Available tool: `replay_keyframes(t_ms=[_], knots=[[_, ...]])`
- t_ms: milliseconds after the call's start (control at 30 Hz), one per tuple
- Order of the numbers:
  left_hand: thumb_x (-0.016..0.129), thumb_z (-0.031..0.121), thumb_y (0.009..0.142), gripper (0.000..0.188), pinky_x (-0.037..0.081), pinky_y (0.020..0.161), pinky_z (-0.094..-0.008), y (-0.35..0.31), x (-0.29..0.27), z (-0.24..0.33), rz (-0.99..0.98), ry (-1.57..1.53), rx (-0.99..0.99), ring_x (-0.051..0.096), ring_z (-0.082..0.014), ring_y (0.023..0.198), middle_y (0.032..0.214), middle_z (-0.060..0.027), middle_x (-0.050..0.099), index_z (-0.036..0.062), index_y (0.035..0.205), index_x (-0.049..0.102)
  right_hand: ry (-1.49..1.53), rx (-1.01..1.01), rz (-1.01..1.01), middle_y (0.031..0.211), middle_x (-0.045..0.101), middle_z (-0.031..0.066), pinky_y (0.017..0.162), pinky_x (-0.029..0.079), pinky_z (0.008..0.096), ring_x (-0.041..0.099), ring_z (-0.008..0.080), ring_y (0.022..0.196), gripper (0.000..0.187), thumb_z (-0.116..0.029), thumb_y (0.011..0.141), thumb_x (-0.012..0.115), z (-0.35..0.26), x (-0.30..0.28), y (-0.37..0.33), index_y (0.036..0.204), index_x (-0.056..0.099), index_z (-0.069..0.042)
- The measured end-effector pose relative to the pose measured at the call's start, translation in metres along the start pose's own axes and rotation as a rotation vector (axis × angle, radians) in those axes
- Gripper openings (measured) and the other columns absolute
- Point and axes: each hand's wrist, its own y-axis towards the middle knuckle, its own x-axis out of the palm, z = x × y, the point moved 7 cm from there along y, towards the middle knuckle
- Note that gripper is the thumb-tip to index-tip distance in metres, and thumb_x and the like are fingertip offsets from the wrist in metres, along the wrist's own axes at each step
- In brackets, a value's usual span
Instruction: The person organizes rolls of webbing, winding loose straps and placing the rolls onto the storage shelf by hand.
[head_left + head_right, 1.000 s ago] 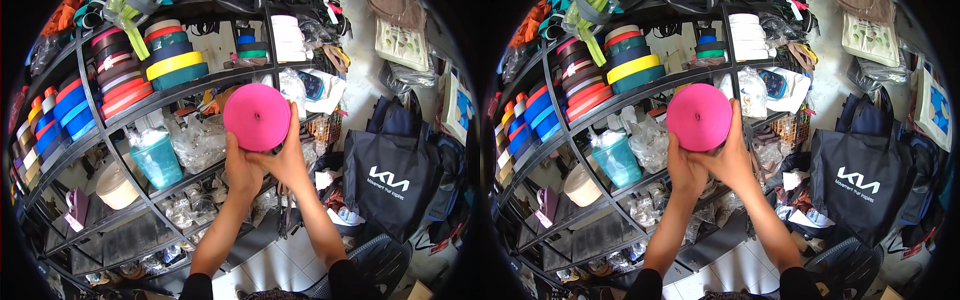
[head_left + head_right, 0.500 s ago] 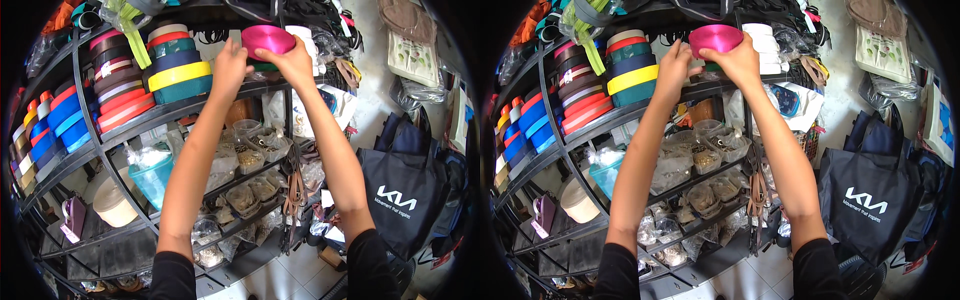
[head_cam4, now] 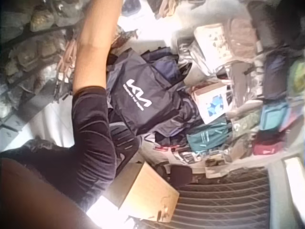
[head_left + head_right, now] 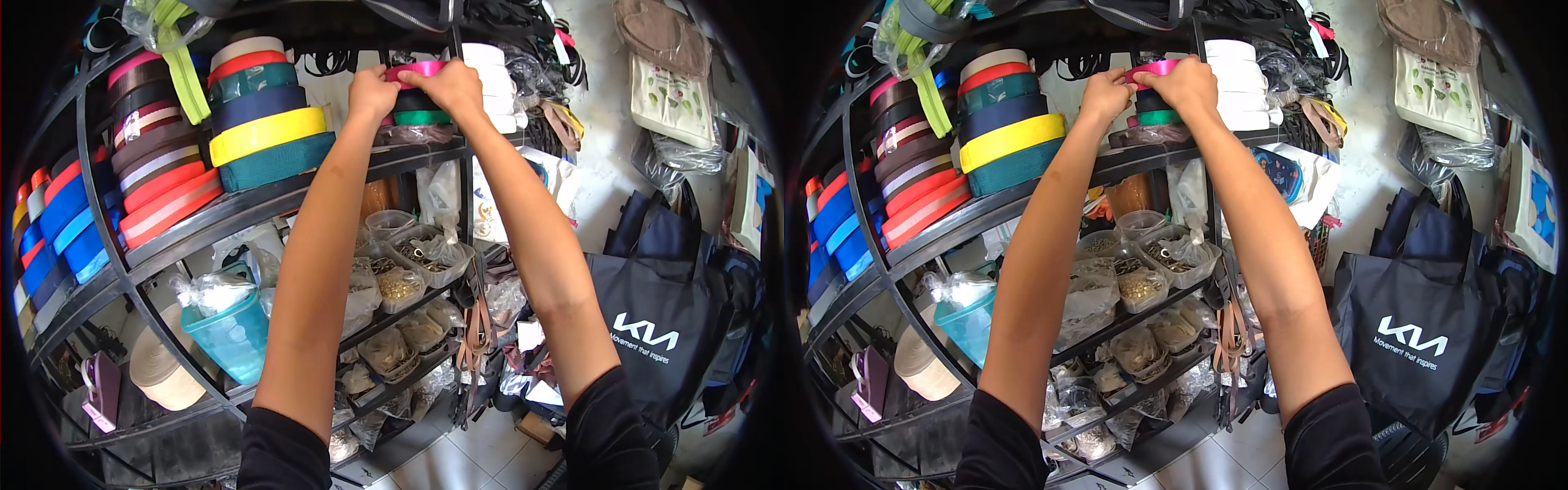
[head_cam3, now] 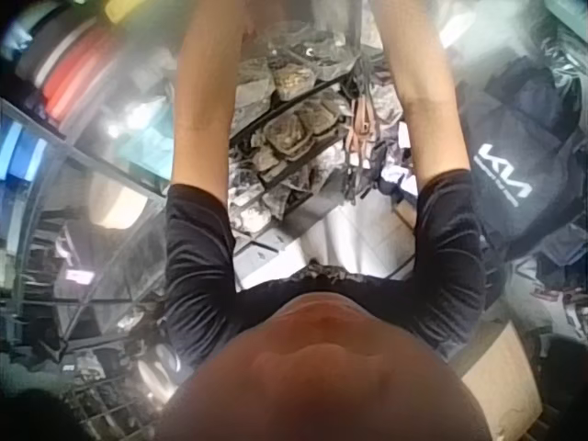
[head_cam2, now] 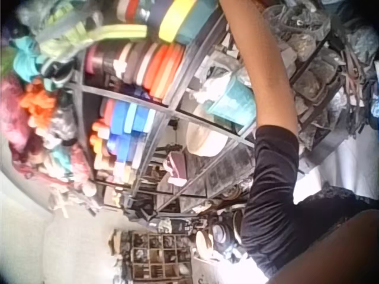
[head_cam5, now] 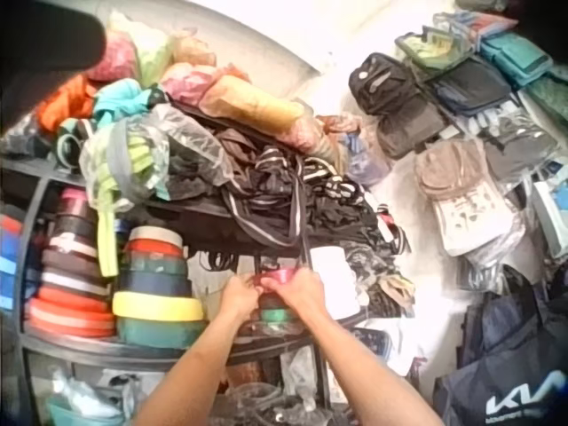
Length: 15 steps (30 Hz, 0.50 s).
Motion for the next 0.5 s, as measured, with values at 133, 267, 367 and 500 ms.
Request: replay_keyframes(t_ms=[133,267,367,500], knots=[[0.06,-0.001,0.086,0.056,0.05,0.064,-0.0265,0.016,0.001,-0.02,0.008,-0.052,0.004,0.062,-0.0194,0.096,0.136,-0.0215,0.05,-0.0057,0.138,0.04,-0.073,-0.026,0.117,0.095,0.068,0.0227,0.079,0.055,0.042,0.067,0.0369,0.092,0.084,-0.062,0.06,0.079,-0.017,0.003,-0.01,0.109,0.059,0.003],[0.061,0.0,0.085,0.054,0.05,0.066,-0.0262,0.018,0.006,-0.035,0.021,-0.048,-0.009,0.064,-0.0197,0.092,0.131,-0.0201,0.055,-0.006,0.136,0.043,-0.154,-0.055,0.126,0.095,0.069,0.0216,0.077,0.055,0.0423,0.068,0.0356,0.092,0.072,-0.057,0.067,0.076,-0.023,0.011,-0.017,0.105,0.06,0.002],[0.063,0.001,0.084,0.049,0.05,0.066,-0.0266,0.013,0.008,-0.034,0.078,0.106,-0.016,0.065,-0.0178,0.085,0.12,-0.0171,0.063,-0.0049,0.131,0.05,-0.181,-0.039,0.11,0.095,0.069,0.021,0.077,0.055,0.0424,0.068,0.0348,0.092,0.066,-0.054,0.072,0.074,-0.019,0.016,-0.021,0.104,0.06,0.002],[0.06,0.014,0.075,0.042,0.047,0.095,-0.034,0.005,0.01,-0.022,0.114,0.149,-0.01,0.062,-0.0329,0.107,0.113,-0.0202,0.065,0.0054,0.116,0.066,-0.234,-0.062,0.127,0.096,0.069,0.0197,0.078,0.055,0.0413,0.068,0.0339,0.093,0.063,-0.052,0.076,0.071,-0.013,0.019,-0.02,0.105,0.061,0.003]])
